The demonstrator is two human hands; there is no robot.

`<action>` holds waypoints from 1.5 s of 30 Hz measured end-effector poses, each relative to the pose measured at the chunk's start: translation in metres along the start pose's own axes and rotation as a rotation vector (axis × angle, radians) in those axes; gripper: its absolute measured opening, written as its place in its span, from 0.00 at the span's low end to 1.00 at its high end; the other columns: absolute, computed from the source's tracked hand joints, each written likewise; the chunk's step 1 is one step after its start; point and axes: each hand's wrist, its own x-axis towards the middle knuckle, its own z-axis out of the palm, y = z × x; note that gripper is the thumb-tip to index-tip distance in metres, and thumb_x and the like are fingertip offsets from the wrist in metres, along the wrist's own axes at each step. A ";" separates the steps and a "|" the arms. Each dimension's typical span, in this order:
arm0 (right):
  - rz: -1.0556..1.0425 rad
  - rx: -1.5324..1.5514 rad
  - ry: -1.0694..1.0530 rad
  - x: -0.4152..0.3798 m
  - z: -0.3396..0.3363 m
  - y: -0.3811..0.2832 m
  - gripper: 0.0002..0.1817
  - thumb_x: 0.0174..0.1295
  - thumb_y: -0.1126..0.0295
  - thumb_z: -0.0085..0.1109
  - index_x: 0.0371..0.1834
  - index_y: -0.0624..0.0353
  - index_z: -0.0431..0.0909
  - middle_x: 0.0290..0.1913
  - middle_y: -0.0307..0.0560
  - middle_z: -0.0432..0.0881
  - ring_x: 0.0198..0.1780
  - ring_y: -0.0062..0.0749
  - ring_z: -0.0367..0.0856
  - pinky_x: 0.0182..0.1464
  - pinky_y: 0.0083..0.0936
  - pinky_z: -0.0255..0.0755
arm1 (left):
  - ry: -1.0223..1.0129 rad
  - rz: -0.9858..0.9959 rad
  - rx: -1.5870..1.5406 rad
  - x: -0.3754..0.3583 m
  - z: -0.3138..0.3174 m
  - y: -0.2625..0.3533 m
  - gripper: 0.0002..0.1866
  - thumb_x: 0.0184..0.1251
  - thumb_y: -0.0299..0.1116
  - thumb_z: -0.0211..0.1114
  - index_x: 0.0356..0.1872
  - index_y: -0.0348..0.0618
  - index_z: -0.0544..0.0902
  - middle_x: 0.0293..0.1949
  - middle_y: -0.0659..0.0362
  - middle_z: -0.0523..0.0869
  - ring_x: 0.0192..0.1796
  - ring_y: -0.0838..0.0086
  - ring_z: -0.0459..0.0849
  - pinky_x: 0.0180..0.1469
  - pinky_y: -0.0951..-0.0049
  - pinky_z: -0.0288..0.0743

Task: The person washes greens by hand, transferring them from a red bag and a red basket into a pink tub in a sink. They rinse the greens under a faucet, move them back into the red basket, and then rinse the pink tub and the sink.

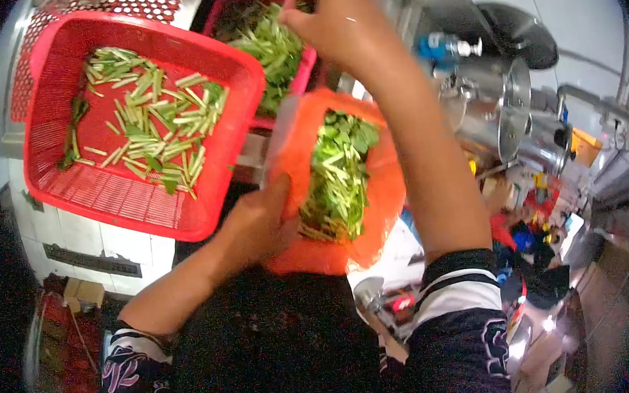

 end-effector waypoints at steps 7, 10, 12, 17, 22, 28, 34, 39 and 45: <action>0.407 0.303 -0.253 -0.206 0.019 0.020 0.28 0.58 0.62 0.72 0.60 0.57 0.74 0.51 0.48 0.81 0.45 0.26 0.80 0.44 0.25 0.74 | -0.043 -0.152 0.087 0.013 -0.004 0.010 0.20 0.57 0.29 0.65 0.46 0.33 0.66 0.29 0.35 0.81 0.37 0.36 0.81 0.39 0.44 0.74; 0.355 -0.074 -0.317 -0.260 0.097 0.018 0.39 0.57 0.60 0.69 0.70 0.61 0.63 0.63 0.63 0.72 0.63 0.49 0.74 0.60 0.41 0.70 | 0.009 -0.113 0.075 0.014 0.002 0.009 0.21 0.57 0.28 0.65 0.47 0.32 0.66 0.29 0.34 0.80 0.37 0.35 0.80 0.39 0.44 0.74; 0.382 -0.339 -0.338 -0.261 0.116 0.006 0.42 0.57 0.62 0.67 0.74 0.56 0.57 0.67 0.67 0.66 0.66 0.60 0.68 0.65 0.48 0.65 | 0.021 -0.110 0.090 0.012 0.006 0.008 0.21 0.57 0.28 0.65 0.48 0.32 0.66 0.30 0.34 0.80 0.38 0.35 0.80 0.39 0.44 0.73; 0.493 -0.340 -0.464 -0.260 0.124 0.011 0.42 0.51 0.69 0.65 0.74 0.51 0.59 0.63 0.61 0.70 0.63 0.62 0.70 0.57 0.50 0.72 | 0.076 -0.054 0.091 0.012 0.011 0.005 0.21 0.57 0.27 0.64 0.48 0.31 0.67 0.31 0.34 0.80 0.39 0.34 0.79 0.39 0.43 0.73; 0.463 -0.107 -0.429 -0.267 0.113 0.046 0.33 0.48 0.71 0.67 0.63 0.55 0.72 0.47 0.60 0.80 0.50 0.56 0.80 0.49 0.45 0.77 | 0.065 -0.093 0.123 0.012 0.013 0.012 0.19 0.57 0.27 0.64 0.47 0.32 0.67 0.31 0.33 0.79 0.39 0.33 0.79 0.39 0.42 0.72; 0.467 0.248 -0.310 -0.245 0.017 0.019 0.27 0.51 0.70 0.67 0.57 0.58 0.76 0.49 0.60 0.83 0.51 0.47 0.84 0.51 0.37 0.77 | 0.162 -0.049 0.115 0.005 0.007 0.013 0.17 0.59 0.30 0.63 0.44 0.34 0.67 0.31 0.34 0.80 0.37 0.35 0.80 0.39 0.43 0.73; 0.478 0.569 -0.110 -0.186 -0.054 -0.004 0.24 0.49 0.72 0.66 0.53 0.62 0.78 0.43 0.45 0.86 0.44 0.28 0.83 0.50 0.29 0.76 | 0.060 0.007 0.038 0.001 0.001 0.012 0.16 0.59 0.31 0.64 0.42 0.34 0.67 0.30 0.35 0.80 0.37 0.37 0.81 0.38 0.45 0.75; 0.079 0.114 -0.002 -0.042 -0.049 -0.022 0.23 0.49 0.62 0.68 0.47 0.62 0.80 0.38 0.56 0.86 0.42 0.46 0.86 0.46 0.37 0.78 | 0.072 -0.015 0.098 -0.001 0.012 0.006 0.21 0.58 0.34 0.66 0.47 0.37 0.67 0.29 0.38 0.82 0.37 0.39 0.83 0.37 0.48 0.78; 0.012 -0.453 -0.097 0.065 0.105 0.030 0.40 0.47 0.62 0.74 0.67 0.55 0.71 0.49 0.60 0.84 0.51 0.48 0.85 0.55 0.38 0.78 | 0.022 -0.041 0.110 0.000 0.002 0.014 0.18 0.61 0.33 0.63 0.44 0.34 0.66 0.29 0.37 0.83 0.37 0.39 0.84 0.38 0.46 0.78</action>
